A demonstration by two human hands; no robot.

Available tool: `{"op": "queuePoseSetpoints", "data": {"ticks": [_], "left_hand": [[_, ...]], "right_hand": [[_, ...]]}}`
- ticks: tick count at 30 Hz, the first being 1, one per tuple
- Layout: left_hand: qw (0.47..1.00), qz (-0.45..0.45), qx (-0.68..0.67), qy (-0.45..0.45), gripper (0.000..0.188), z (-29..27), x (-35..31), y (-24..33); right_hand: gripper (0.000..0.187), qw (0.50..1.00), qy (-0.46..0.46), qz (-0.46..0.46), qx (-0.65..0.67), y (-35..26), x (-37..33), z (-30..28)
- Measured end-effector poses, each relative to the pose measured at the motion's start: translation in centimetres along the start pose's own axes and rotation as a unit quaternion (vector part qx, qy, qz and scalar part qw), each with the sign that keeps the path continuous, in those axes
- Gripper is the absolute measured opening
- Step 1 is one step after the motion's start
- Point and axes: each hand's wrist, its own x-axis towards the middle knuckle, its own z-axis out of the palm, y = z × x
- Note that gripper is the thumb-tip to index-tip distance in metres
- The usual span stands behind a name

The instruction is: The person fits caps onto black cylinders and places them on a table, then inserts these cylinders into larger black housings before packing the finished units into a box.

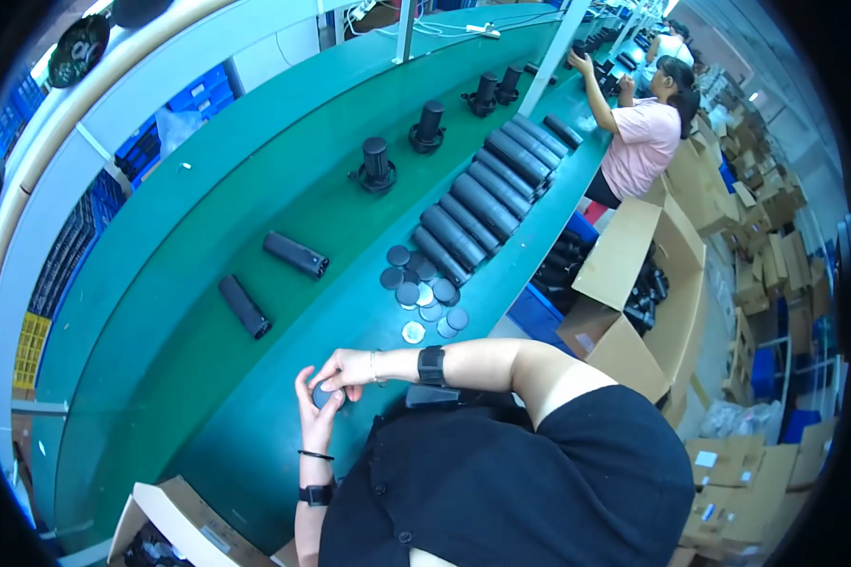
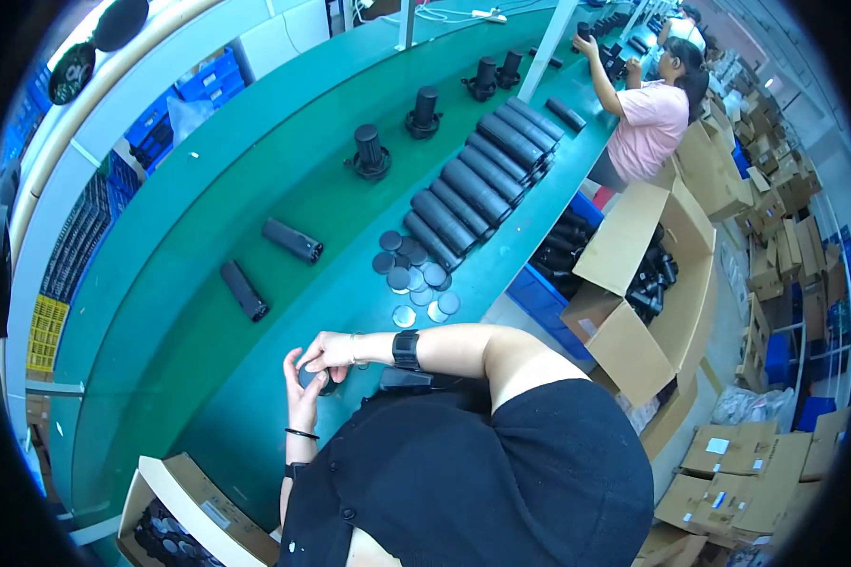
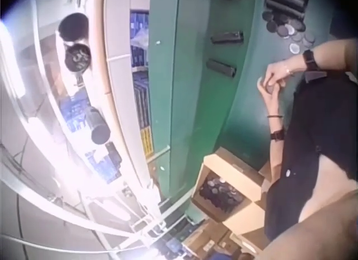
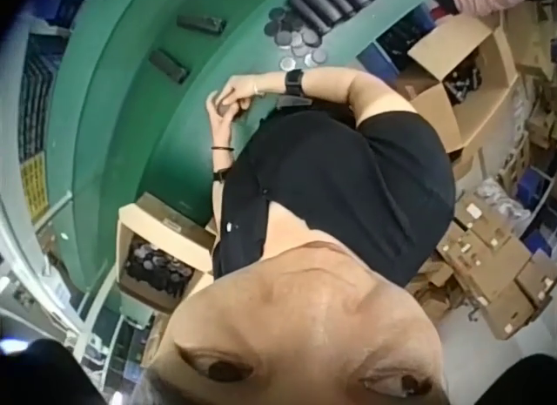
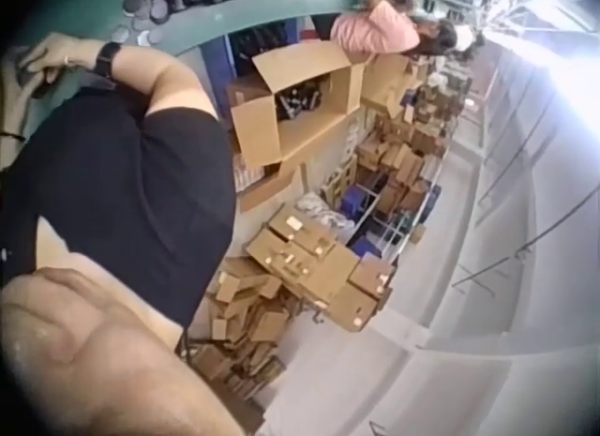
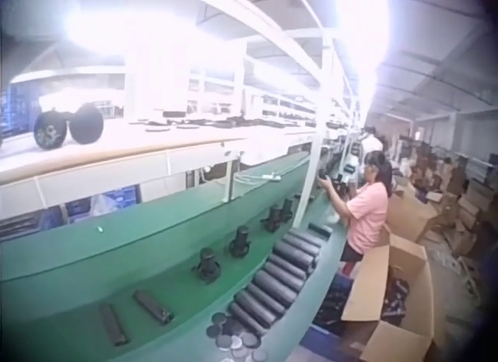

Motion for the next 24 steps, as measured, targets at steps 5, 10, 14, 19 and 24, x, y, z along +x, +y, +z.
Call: {"op": "queuePoseSetpoints", "data": {"ticks": [5,10,14,19,24], "left_hand": [[0.996,0.029,0.078,0.015,0.072,-0.3,-0.5,-0.1],[0.980,0.135,0.144,0.008,0.110,-2.7,-0.6,-2.3],[0.996,0.032,0.072,0.029,0.080,-4.0,1.4,-6.6],[0.965,0.023,-0.001,0.261,0.063,-10.3,7.1,-2.6],[0.931,-0.064,0.171,0.316,0.065,-23.1,15.0,-2.2]], "right_hand": [[0.031,0.996,-0.012,0.040,0.075,0.1,0.0,0.5],[0.030,0.993,0.020,0.024,0.109,1.7,2.2,0.1],[0.045,0.977,-0.004,-0.014,0.213,0.5,1.3,-0.3],[0.037,0.996,0.070,-0.043,0.027,1.3,0.1,-3.9],[0.026,0.932,0.171,-0.103,-0.303,3.5,0.8,-9.1]]}}
